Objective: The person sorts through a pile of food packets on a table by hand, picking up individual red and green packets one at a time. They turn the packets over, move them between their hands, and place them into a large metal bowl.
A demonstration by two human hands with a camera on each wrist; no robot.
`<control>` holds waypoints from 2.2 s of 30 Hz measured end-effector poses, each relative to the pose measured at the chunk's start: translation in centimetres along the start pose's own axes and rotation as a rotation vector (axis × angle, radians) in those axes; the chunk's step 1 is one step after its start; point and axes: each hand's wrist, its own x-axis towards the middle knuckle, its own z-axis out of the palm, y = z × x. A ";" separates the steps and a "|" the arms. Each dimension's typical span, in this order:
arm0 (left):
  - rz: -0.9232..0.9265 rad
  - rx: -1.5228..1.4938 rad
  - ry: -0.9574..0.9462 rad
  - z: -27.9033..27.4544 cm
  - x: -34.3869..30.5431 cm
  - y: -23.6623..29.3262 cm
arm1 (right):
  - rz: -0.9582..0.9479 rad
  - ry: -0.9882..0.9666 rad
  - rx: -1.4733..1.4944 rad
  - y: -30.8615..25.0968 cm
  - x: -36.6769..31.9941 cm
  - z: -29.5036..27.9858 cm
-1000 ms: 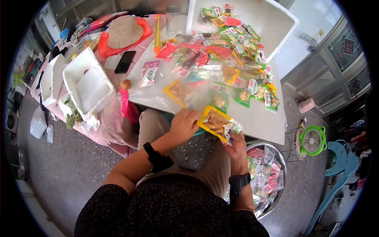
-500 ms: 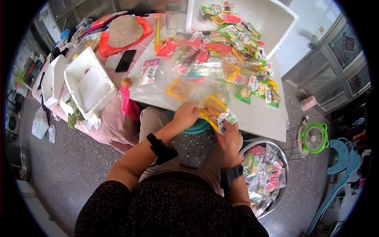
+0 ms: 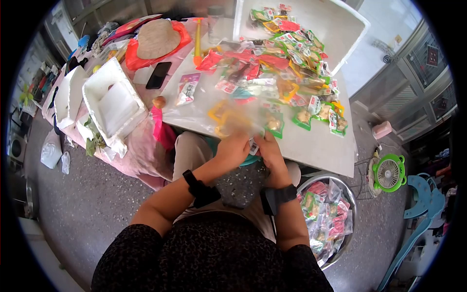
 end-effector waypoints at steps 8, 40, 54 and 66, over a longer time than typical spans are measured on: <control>0.003 -0.004 -0.056 0.7 -0.9 -0.8 | 0.116 -0.062 -0.139 0.0 0.8 0.1; 0.146 0.068 0.070 1.5 -1.3 -3.0 | -0.429 0.429 -0.953 -7.9 16.1 -10.9; 0.012 -0.183 0.046 0.8 -0.9 -3.0 | -0.291 0.285 0.426 -4.0 -4.1 -8.4; -0.106 -0.367 0.031 0.9 -0.9 -3.6 | -0.160 0.196 0.227 0.1 -5.0 -6.7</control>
